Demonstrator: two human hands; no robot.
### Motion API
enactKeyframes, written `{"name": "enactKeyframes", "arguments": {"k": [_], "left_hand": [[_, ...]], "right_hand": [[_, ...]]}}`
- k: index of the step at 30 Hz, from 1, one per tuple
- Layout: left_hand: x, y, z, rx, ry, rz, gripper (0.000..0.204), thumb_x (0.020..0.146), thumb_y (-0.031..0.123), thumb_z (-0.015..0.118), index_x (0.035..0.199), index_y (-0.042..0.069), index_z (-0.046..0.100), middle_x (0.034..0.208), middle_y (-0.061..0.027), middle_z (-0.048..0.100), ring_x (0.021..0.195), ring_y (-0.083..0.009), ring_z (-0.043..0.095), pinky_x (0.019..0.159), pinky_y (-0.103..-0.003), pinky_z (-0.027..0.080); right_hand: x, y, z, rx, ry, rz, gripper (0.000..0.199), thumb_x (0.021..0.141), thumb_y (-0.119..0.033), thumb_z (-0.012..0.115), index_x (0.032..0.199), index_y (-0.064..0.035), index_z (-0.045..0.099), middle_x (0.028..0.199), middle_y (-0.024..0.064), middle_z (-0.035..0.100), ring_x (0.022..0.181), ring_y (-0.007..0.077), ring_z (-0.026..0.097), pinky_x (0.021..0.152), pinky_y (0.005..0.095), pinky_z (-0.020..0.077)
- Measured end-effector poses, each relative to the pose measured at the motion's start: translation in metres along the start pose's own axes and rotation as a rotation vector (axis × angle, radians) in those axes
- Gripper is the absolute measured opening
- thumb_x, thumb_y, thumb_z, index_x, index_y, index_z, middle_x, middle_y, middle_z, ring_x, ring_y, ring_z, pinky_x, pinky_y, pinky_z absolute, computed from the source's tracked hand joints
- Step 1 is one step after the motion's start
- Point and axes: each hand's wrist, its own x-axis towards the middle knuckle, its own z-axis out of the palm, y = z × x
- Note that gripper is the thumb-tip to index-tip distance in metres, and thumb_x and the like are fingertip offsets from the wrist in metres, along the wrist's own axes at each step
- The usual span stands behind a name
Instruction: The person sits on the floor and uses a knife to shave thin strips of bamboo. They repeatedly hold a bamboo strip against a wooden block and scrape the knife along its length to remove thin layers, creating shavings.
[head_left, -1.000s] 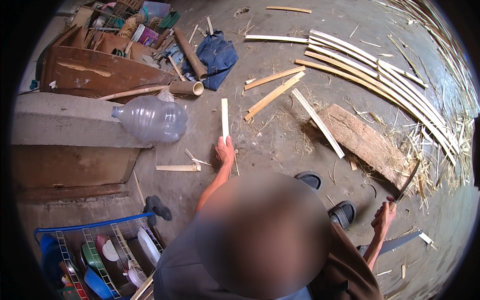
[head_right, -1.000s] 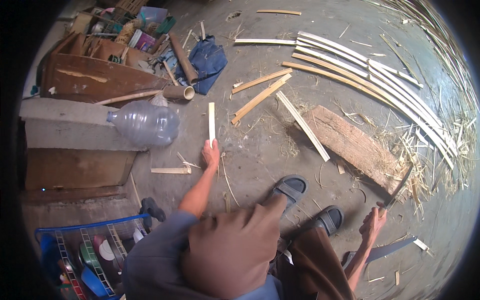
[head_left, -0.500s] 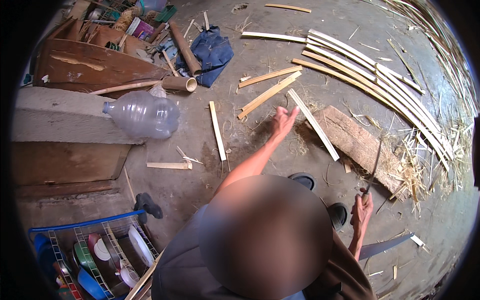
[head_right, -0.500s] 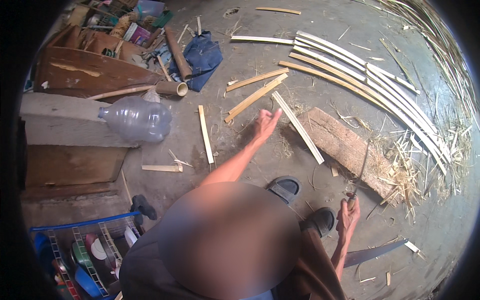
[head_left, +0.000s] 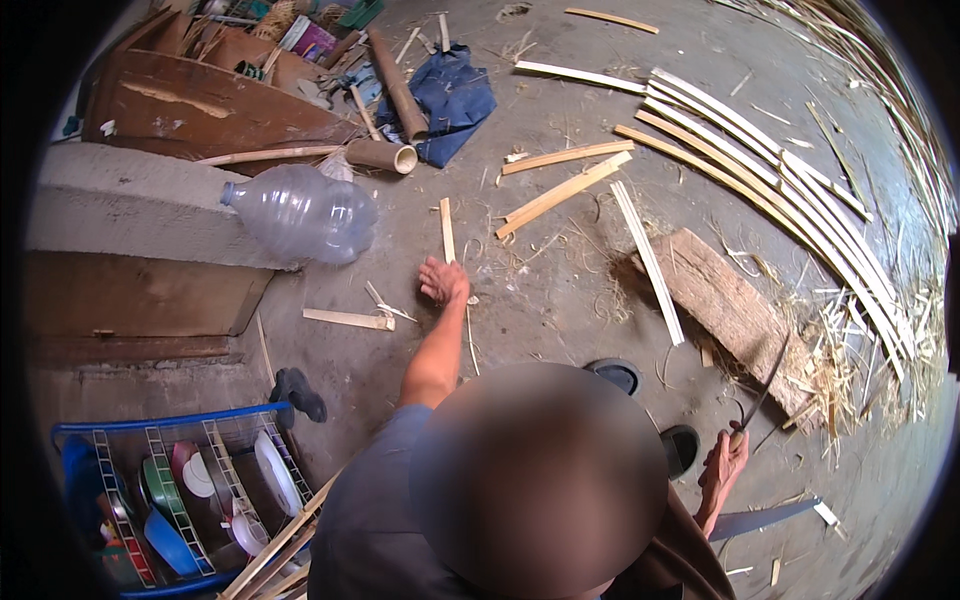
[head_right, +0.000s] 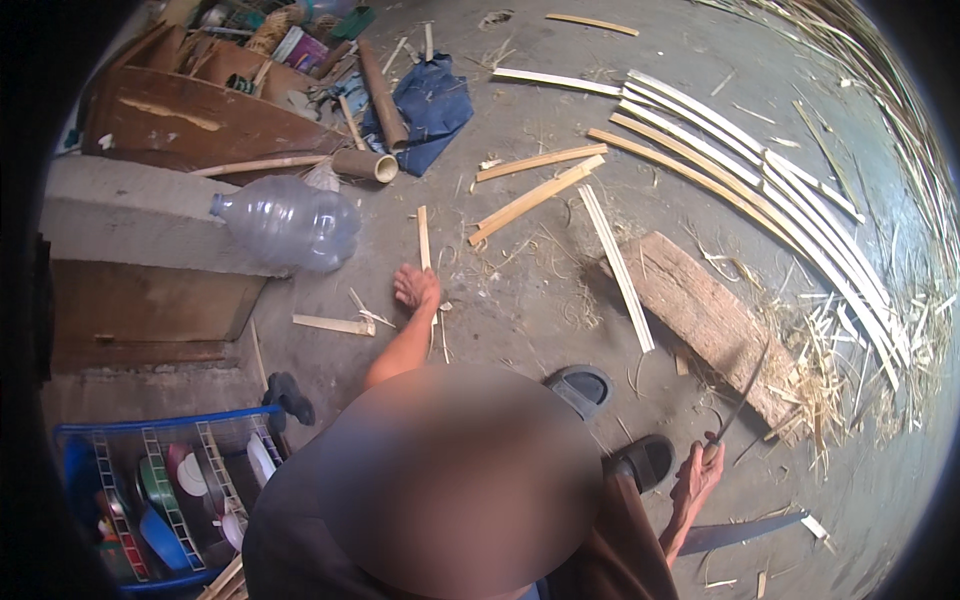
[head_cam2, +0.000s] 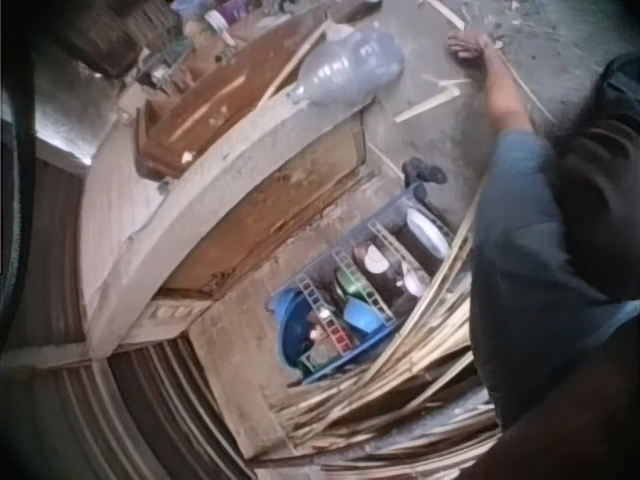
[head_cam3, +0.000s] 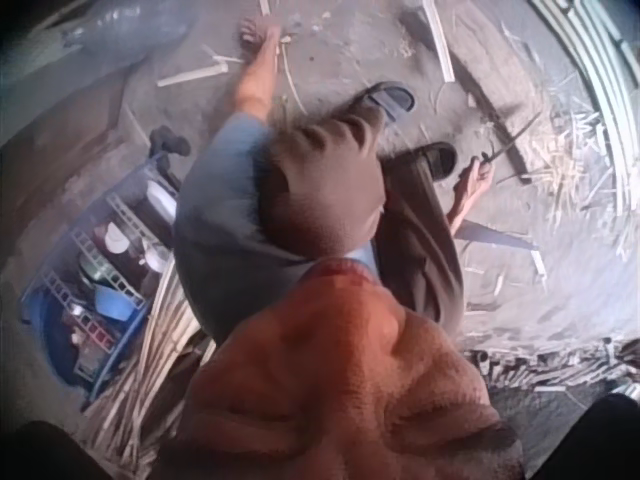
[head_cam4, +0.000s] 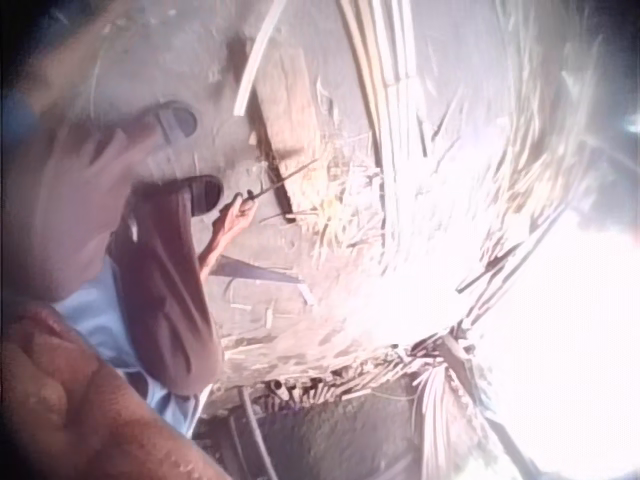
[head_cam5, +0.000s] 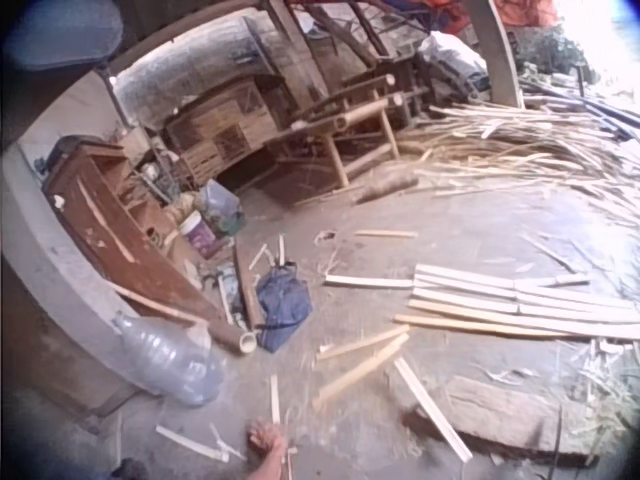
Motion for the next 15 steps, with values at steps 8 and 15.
{"name": "enactKeyframes", "arguments": {"k": [8, 15], "left_hand": [[-0.001, -0.041, 0.016, -0.368, -0.158, 0.219, 0.021, 0.089, 0.015, 0.064, 0.103, 0.001, 0.059, 0.096, -0.0239, 0.064, 0.091, -0.0456, 0.062, 0.078, -0.055, 0.048], [0.028, -0.174, -0.010, -0.266, -0.087, -0.384, 0.019, 0.085, 0.004, 0.063, 0.104, 0.004, 0.061, 0.103, -0.0216, 0.063, 0.090, -0.0400, 0.066, 0.074, -0.050, 0.054]], "right_hand": [[0.010, -0.001, 0.018, 0.142, 0.027, 0.047, 0.027, 0.094, -0.017, 0.059, 0.119, -0.0073, 0.056, 0.060, -0.0051, 0.039, 0.047, 0.0057, 0.038, 0.041, 0.0238, 0.0298], [0.004, 0.015, 0.016, 0.130, -0.006, 0.040, 0.027, 0.096, -0.017, 0.059, 0.120, -0.0066, 0.056, 0.062, -0.0042, 0.039, 0.049, 0.0055, 0.038, 0.043, 0.0237, 0.0293]]}}
